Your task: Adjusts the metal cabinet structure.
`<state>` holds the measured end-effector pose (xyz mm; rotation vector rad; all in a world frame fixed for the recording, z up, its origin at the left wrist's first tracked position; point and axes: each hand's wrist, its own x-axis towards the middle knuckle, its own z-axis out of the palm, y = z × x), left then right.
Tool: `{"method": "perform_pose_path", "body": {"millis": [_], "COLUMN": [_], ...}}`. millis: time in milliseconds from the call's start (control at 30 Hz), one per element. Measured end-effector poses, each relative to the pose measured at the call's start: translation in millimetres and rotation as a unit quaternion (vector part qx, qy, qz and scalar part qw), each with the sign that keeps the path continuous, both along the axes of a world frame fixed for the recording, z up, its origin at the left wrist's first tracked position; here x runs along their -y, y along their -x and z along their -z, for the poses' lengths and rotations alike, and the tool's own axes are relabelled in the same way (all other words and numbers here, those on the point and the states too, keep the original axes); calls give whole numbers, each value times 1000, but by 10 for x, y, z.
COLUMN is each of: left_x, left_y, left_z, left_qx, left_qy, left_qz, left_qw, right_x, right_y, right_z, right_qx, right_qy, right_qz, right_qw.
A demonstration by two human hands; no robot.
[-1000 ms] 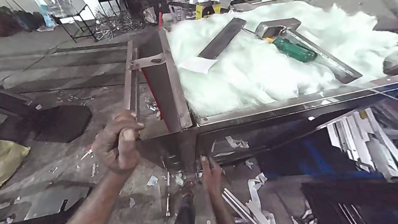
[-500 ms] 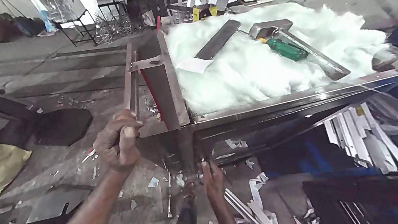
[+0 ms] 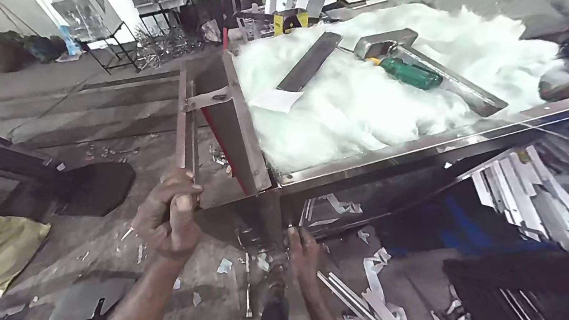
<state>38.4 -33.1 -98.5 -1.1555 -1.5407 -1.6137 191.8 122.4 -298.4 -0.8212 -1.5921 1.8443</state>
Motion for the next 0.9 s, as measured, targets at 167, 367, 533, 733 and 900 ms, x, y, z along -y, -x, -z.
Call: {"method": "perform_pose_path", "body": {"millis": [167, 367, 533, 733, 900], "left_x": [-1, 25, 11, -13, -2], "left_y": [-25, -2, 17, 18, 23], "left_z": [-4, 16, 6, 11, 11], "left_qx": [-12, -2, -25, -24, -29], "left_qy": [4, 1, 4, -7, -2], "left_qz": [2, 32, 1, 8, 12], "left_qw": [1000, 999, 1000, 1000, 999], "right_x": [-72, -196, -248, -256, -254], "right_y": [-102, -221, -230, -223, -209], "right_z": [-6, 71, -2, 112, 79], "right_qx": [30, 53, 46, 32, 54], "right_qy": [-22, -110, -62, -88, -113], "right_qz": [-37, -99, -152, -154, -149], "right_qw": [999, 987, 985, 984, 981]}}
